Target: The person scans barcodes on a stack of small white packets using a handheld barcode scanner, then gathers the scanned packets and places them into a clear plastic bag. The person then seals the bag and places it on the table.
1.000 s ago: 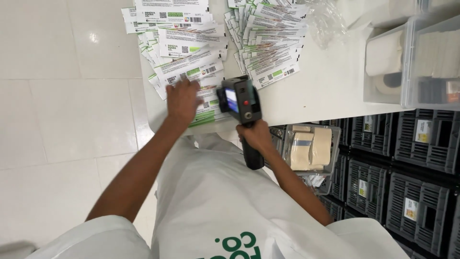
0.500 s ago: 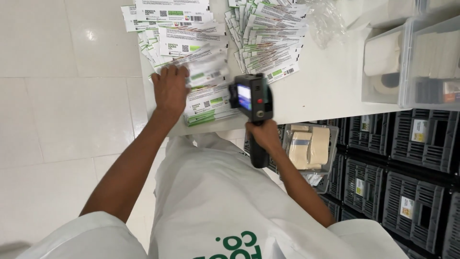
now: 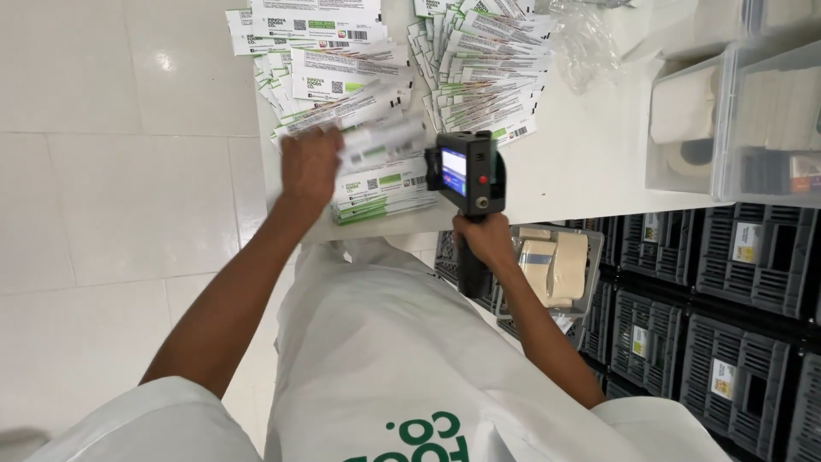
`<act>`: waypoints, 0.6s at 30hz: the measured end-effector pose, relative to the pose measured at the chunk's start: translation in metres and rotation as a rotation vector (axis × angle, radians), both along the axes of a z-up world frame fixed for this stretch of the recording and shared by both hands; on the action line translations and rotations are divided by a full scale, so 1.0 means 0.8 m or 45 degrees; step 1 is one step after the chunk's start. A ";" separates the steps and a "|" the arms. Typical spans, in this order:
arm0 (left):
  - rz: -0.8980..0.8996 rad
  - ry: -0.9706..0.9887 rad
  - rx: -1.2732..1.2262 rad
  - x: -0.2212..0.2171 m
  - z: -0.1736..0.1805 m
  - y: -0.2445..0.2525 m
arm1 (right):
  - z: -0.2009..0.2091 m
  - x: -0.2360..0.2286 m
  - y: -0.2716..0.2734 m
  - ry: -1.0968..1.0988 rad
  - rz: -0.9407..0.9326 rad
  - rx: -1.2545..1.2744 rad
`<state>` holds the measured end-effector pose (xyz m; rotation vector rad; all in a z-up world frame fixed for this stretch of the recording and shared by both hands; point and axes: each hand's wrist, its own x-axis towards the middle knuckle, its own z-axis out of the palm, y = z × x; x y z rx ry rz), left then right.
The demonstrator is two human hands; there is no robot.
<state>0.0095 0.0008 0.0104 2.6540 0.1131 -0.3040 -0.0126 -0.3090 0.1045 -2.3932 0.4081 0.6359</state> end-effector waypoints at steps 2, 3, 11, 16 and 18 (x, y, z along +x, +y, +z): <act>0.026 0.009 -0.007 -0.003 0.043 -0.006 | -0.006 -0.008 0.017 0.045 0.024 0.001; 0.056 0.017 -0.009 -0.003 0.064 -0.007 | -0.009 -0.009 0.028 0.089 0.053 0.007; -0.046 0.078 -0.025 -0.019 -0.051 -0.051 | -0.022 0.000 0.028 0.087 0.067 0.026; -0.036 0.075 -0.137 -0.002 -0.012 -0.015 | -0.005 0.002 0.003 0.021 -0.007 0.004; 0.055 -0.132 0.029 0.005 0.033 0.014 | -0.010 0.000 0.008 0.040 0.058 0.046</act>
